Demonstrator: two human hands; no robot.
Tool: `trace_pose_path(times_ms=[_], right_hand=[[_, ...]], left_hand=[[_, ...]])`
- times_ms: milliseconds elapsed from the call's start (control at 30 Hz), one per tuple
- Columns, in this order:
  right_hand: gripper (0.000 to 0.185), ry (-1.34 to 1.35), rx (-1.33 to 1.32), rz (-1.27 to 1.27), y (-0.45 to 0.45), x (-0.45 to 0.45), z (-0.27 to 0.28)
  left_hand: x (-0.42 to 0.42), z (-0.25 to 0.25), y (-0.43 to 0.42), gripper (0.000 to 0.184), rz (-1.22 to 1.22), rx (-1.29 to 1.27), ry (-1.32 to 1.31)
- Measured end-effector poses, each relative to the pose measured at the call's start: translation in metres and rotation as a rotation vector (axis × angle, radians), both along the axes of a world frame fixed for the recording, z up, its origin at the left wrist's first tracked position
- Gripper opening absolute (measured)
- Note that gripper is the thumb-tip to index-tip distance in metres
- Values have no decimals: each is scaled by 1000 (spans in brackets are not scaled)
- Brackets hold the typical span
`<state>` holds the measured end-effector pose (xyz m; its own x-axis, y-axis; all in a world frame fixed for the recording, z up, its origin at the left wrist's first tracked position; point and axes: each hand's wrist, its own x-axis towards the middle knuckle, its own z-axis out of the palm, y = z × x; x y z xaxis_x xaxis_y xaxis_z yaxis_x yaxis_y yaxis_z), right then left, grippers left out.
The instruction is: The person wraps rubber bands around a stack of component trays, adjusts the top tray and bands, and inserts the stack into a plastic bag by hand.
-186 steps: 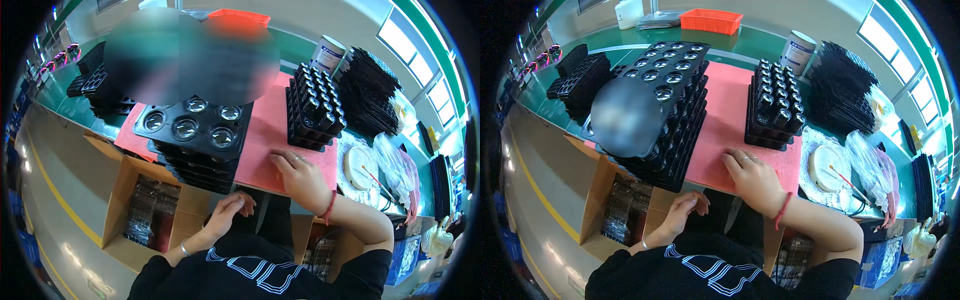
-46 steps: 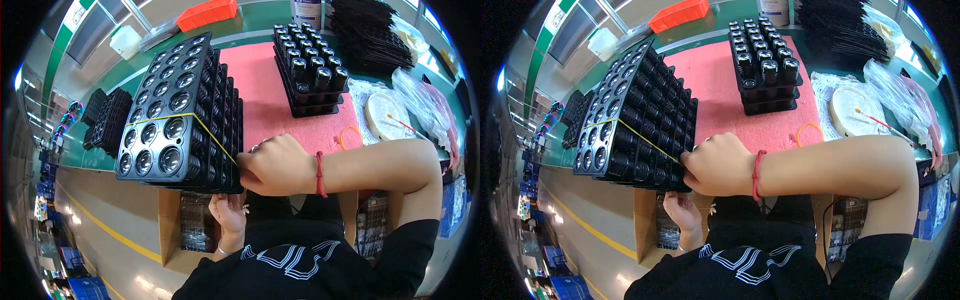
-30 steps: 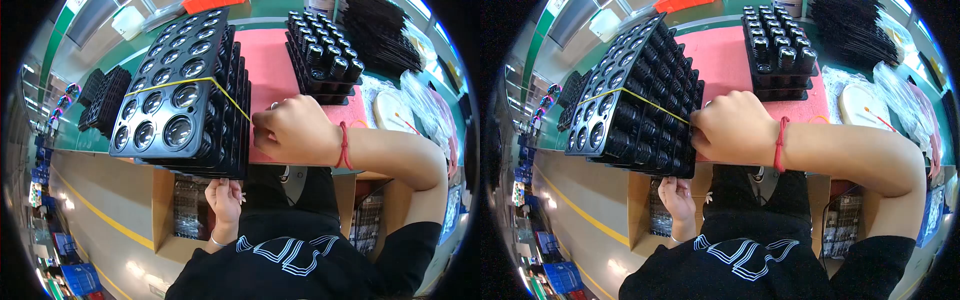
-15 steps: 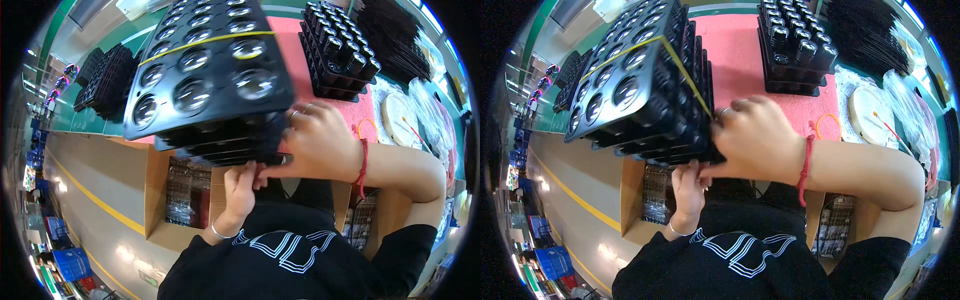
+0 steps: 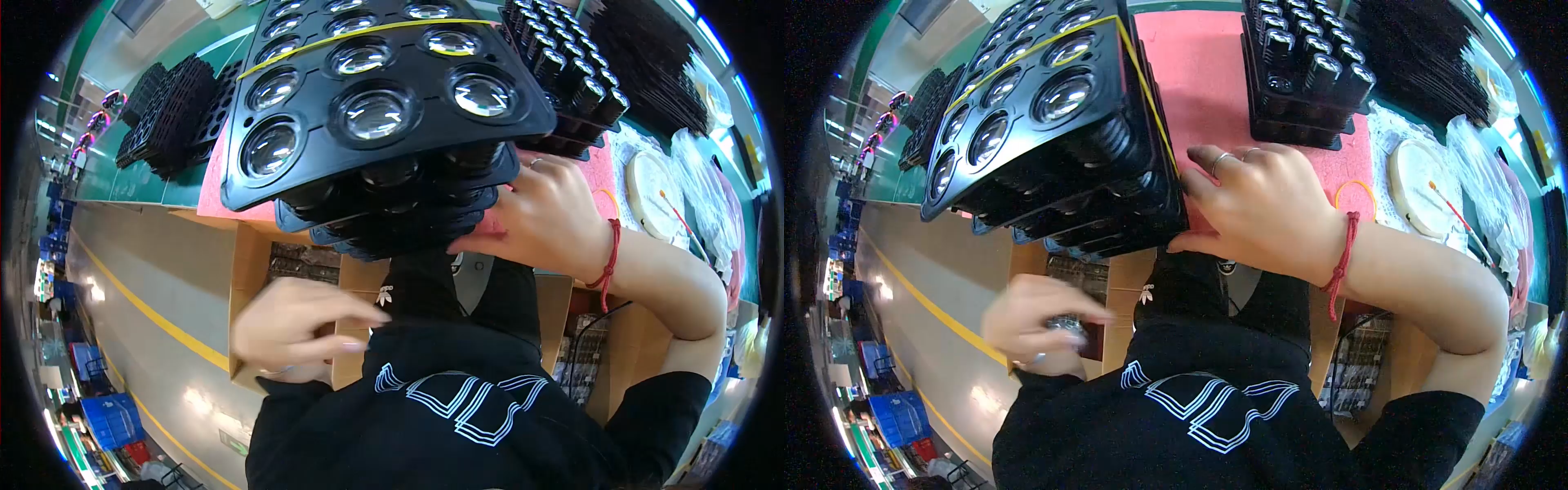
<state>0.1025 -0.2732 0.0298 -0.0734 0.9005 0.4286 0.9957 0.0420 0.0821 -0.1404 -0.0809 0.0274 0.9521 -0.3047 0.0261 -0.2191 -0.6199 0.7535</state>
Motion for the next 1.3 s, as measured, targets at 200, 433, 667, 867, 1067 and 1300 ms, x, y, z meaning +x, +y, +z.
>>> trace_pose_path(times_ms=[200,433,667,867,1067,1300], right_hand=[[47,78,-17,19,-3,-3,2],[37,227,-43,-3,-5,3,7],[24,344,-48,-63,-5,13,-7],[16,156,-73,-118,-19,0,-9],[19,-270,135,177,-13,-32,-8],[28,-332,114,212,28,-66,-11]], left_hand=[[17,29,41,24,948,-116,-475],[139,33,117,23,831,205,-546],[215,19,146,22,773,319,-371],[230,12,157,22,767,318,-324],[241,12,150,23,719,320,-324],[245,9,154,25,676,325,-292]])
